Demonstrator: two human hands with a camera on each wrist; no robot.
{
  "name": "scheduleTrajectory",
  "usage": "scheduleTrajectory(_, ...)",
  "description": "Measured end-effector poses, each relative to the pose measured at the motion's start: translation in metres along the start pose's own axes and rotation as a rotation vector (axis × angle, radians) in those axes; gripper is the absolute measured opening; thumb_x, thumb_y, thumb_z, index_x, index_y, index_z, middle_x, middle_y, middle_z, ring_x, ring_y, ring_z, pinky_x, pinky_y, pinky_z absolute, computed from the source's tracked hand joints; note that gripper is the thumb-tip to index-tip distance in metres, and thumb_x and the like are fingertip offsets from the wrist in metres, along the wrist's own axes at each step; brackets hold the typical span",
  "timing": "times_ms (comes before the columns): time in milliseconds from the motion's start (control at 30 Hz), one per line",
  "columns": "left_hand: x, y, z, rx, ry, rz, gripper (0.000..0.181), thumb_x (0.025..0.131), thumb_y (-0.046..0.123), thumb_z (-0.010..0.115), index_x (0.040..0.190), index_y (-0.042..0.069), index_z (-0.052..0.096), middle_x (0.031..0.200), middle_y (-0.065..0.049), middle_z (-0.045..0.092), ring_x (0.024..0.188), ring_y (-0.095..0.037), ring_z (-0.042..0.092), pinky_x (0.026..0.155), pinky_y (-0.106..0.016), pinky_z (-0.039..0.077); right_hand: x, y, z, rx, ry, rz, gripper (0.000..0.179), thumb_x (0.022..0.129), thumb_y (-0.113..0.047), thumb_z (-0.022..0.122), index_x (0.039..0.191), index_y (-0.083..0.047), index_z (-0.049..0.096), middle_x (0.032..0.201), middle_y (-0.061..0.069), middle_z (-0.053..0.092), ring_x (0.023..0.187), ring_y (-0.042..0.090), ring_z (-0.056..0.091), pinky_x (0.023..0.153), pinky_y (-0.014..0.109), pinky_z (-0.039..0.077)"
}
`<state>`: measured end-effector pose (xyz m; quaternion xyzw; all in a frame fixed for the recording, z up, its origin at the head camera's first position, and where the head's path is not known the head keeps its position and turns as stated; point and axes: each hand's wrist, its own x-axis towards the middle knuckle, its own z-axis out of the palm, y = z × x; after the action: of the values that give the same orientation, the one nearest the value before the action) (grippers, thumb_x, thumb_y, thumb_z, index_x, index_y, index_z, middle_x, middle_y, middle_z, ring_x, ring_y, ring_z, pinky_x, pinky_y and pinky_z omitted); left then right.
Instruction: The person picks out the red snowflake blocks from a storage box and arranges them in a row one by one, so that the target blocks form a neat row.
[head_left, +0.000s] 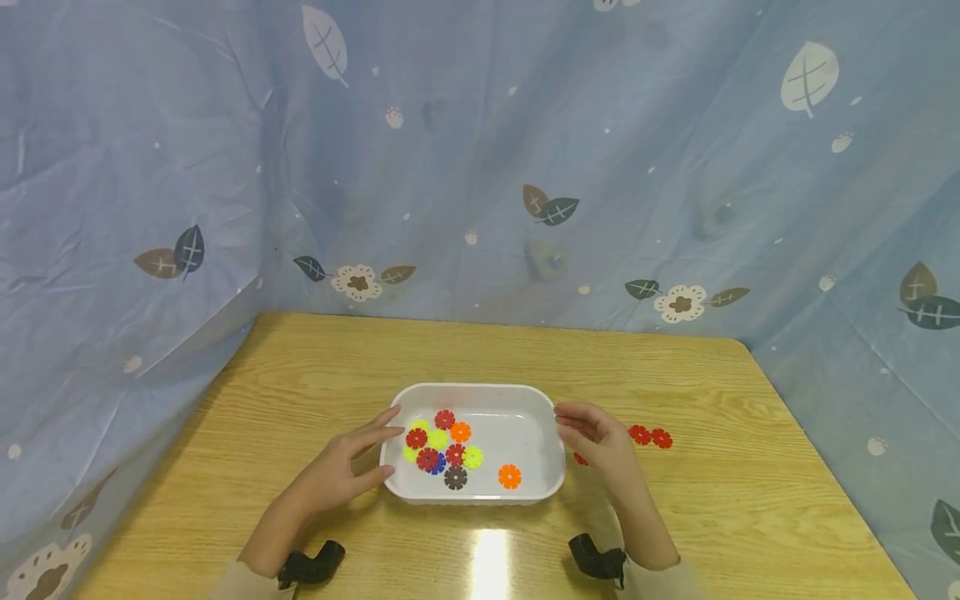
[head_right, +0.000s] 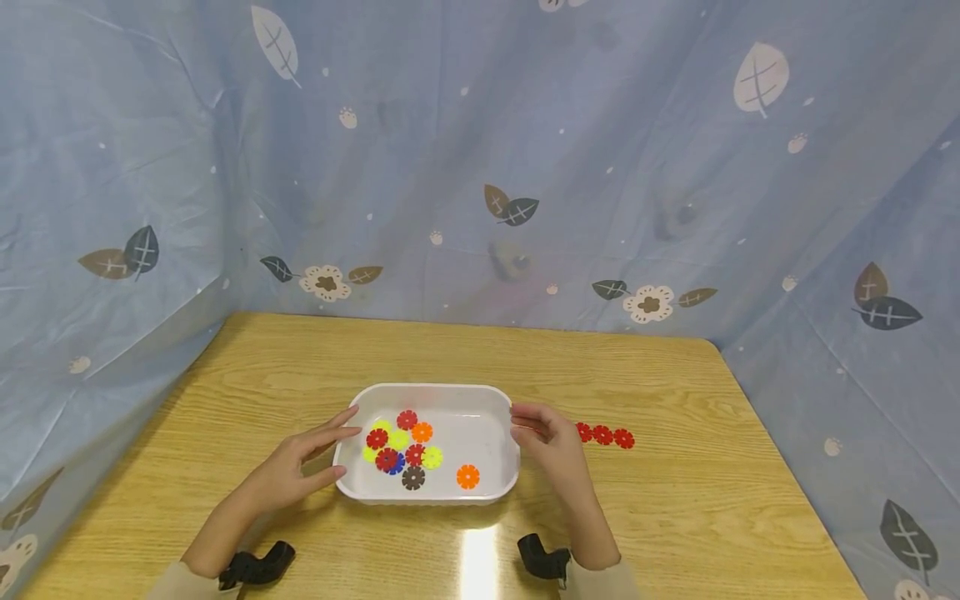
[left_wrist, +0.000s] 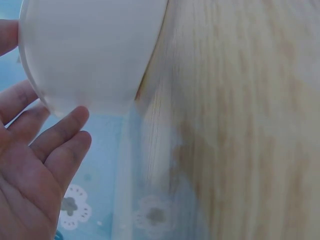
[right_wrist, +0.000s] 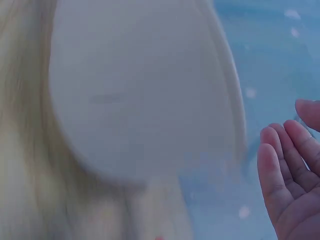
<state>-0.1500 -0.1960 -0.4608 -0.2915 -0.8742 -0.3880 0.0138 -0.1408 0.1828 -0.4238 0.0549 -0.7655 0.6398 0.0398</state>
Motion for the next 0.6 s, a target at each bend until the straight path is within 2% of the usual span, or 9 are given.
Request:
scheduleTrajectory(100, 0.0, -0.001, 0.0, -0.003, -0.003, 0.01, 0.047, 0.086, 0.02, 0.068, 0.131, 0.011, 0.056, 0.153, -0.007, 0.034, 0.136, -0.033, 0.037, 0.103, -0.056, 0.039, 0.005, -0.005, 0.017, 0.037, -0.065, -0.003, 0.032, 0.086, -0.003, 0.066, 0.116, 0.008, 0.059, 0.119, 0.028, 0.059, 0.102, 0.012, 0.063, 0.086, 0.015, 0.052)
scheduleTrajectory(333, -0.001, -0.001, 0.0, -0.014, -0.002, -0.004, 0.047, 0.087, 0.022, 0.068, 0.132, 0.012, 0.056, 0.153, -0.005, 0.034, 0.137, -0.033, 0.036, 0.103, -0.056, 0.039, 0.019, -0.009, 0.053, 0.069, -0.205, -0.048, 0.032, 0.086, 0.001, 0.064, 0.117, 0.008, 0.059, 0.118, 0.03, 0.058, 0.109, 0.033, 0.059, 0.088, 0.017, 0.052)
scheduleTrajectory(600, -0.001, 0.001, -0.001, -0.02, -0.006, -0.017, 0.048, 0.087, 0.022, 0.068, 0.133, 0.012, 0.056, 0.153, -0.004, 0.033, 0.137, -0.032, 0.035, 0.104, -0.056, 0.039, 0.031, -0.008, 0.081, 0.082, -0.351, -0.03, 0.036, 0.087, 0.0, 0.062, 0.122, 0.007, 0.056, 0.125, 0.03, 0.055, 0.116, 0.04, 0.055, 0.091, 0.019, 0.051)
